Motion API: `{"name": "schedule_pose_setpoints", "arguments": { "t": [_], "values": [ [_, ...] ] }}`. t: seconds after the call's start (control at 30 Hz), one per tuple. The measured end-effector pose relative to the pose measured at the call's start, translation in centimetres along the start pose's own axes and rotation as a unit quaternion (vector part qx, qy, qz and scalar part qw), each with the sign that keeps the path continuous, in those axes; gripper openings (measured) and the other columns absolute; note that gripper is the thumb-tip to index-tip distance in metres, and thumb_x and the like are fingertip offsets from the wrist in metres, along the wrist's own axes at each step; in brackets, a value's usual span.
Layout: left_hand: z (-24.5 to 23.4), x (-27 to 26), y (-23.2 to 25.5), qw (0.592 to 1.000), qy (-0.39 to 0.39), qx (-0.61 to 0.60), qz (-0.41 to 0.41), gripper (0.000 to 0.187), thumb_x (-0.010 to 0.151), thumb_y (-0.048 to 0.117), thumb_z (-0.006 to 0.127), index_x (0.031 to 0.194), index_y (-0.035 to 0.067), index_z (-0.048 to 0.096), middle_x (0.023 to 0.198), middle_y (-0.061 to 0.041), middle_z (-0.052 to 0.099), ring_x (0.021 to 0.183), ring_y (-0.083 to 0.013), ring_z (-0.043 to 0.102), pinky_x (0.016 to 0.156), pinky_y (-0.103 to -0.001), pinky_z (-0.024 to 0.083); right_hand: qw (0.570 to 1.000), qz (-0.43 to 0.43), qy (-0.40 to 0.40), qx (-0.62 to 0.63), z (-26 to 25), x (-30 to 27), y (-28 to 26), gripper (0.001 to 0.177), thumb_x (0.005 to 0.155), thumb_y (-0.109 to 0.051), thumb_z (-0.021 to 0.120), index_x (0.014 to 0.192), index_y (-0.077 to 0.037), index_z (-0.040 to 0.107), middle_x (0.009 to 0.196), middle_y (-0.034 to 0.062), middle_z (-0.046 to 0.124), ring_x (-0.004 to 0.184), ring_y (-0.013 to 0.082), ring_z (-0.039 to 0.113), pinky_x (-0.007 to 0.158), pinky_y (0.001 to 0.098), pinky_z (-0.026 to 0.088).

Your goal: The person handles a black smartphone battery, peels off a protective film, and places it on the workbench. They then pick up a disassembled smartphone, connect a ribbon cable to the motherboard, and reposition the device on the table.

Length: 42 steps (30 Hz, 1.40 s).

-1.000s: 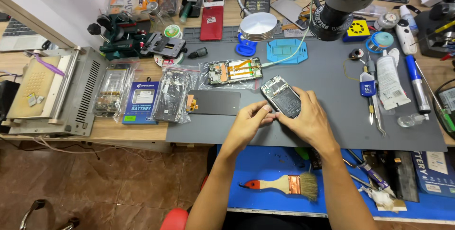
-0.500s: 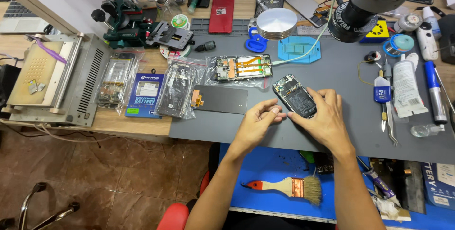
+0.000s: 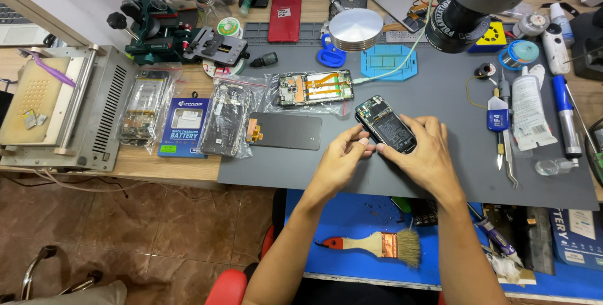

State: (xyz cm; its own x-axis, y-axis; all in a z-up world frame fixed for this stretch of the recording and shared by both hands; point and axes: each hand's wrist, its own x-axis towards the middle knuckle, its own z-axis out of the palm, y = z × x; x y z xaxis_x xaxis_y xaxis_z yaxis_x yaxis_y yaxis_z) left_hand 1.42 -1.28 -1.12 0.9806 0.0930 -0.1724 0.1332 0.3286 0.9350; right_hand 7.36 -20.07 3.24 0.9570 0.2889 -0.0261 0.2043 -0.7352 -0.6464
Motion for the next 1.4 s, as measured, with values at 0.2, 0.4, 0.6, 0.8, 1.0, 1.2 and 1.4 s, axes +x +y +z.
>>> {"name": "schedule_pose_setpoints", "arguments": {
  "t": [0.2, 0.4, 0.6, 0.8, 1.0, 1.2, 1.4],
  "values": [
    [0.3, 0.4, 0.5, 0.999, -0.003, 0.037, 0.006, 0.053, 0.105, 0.016, 0.06, 0.148, -0.014, 0.05, 0.125, -0.027, 0.061, 0.099, -0.0273, 0.074, 0.09, -0.037, 0.065, 1.0, 0.006, 0.006, 0.009, 0.2, 0.0, 0.3, 0.086, 0.078, -0.053, 0.088, 0.147, -0.009, 0.064, 0.125, 0.0123, 0.051, 0.121, 0.031, 0.045, 0.114, 0.0432, 0.034],
    [1.5, 1.3, -0.3, 1.0, 0.002, 0.008, 0.012, 0.053, 0.103, 0.015, 0.063, 0.148, -0.012, 0.053, 0.112, -0.021, 0.063, 0.089, -0.0239, 0.073, 0.08, -0.033, 0.065, 0.999, 0.02, 0.0, 0.031, -0.1, 0.1, 0.3, 0.083, 0.08, -0.051, 0.088, 0.148, -0.012, 0.062, 0.127, 0.0114, 0.051, 0.123, 0.0307, 0.045, 0.116, 0.0438, 0.034],
    [1.6, 2.3, -2.2, 1.0, -0.003, -0.015, 0.005, 0.054, 0.103, 0.014, 0.062, 0.148, -0.013, 0.046, 0.099, -0.024, 0.073, 0.083, -0.0232, 0.074, 0.077, -0.031, 0.063, 0.999, 0.026, 0.0, 0.046, 0.4, 0.5, 1.3, 0.085, 0.076, -0.055, 0.091, 0.145, -0.015, 0.063, 0.132, 0.0091, 0.049, 0.127, 0.0284, 0.043, 0.118, 0.0417, 0.033],
    [2.6, 1.9, -1.2, 1.0, 0.006, -0.023, 0.014, 0.056, 0.1, 0.016, 0.068, 0.145, -0.008, 0.045, 0.099, -0.014, 0.073, 0.081, -0.0146, 0.07, 0.073, -0.025, 0.059, 0.997, -0.002, 0.038, 0.063, 0.7, 0.8, 2.2, 0.082, 0.07, -0.05, 0.096, 0.136, -0.013, 0.065, 0.133, 0.0073, 0.047, 0.132, 0.029, 0.041, 0.12, 0.0416, 0.03],
    [3.9, 1.5, -1.8, 0.992, 0.04, -0.109, 0.04, 0.04, 0.101, 0.014, 0.071, 0.134, -0.006, 0.059, 0.097, -0.013, 0.071, 0.079, -0.0181, 0.074, 0.07, -0.029, 0.062, 0.988, -0.098, 0.113, 0.026, 0.5, -0.8, 0.1, 0.079, 0.067, -0.043, 0.095, 0.131, -0.009, 0.066, 0.131, 0.0107, 0.049, 0.128, 0.0337, 0.044, 0.118, 0.0455, 0.032],
    [1.9, -1.8, 3.3, 0.988, 0.104, -0.105, 0.04, 0.03, 0.1, 0.006, 0.065, 0.129, -0.002, 0.064, 0.103, -0.011, 0.071, 0.087, -0.0204, 0.075, 0.076, -0.035, 0.065, 0.996, -0.08, -0.002, 0.027, -3.5, -1.9, -2.3, 0.085, 0.075, -0.047, 0.09, 0.148, -0.014, 0.06, 0.138, 0.0145, 0.054, 0.131, 0.0359, 0.048, 0.115, 0.0489, 0.036],
    [-2.6, -2.3, 2.0, 0.984, 0.152, -0.079, 0.046, 0.028, 0.101, 0.004, 0.063, 0.128, -0.001, 0.065, 0.109, -0.012, 0.072, 0.092, -0.0206, 0.074, 0.081, -0.038, 0.066, 0.996, -0.018, -0.029, -0.079, -2.9, -2.9, -1.5, 0.092, 0.076, -0.051, 0.088, 0.151, -0.007, 0.057, 0.136, 0.0185, 0.056, 0.128, 0.0381, 0.048, 0.115, 0.0503, 0.036]
  ]
}}
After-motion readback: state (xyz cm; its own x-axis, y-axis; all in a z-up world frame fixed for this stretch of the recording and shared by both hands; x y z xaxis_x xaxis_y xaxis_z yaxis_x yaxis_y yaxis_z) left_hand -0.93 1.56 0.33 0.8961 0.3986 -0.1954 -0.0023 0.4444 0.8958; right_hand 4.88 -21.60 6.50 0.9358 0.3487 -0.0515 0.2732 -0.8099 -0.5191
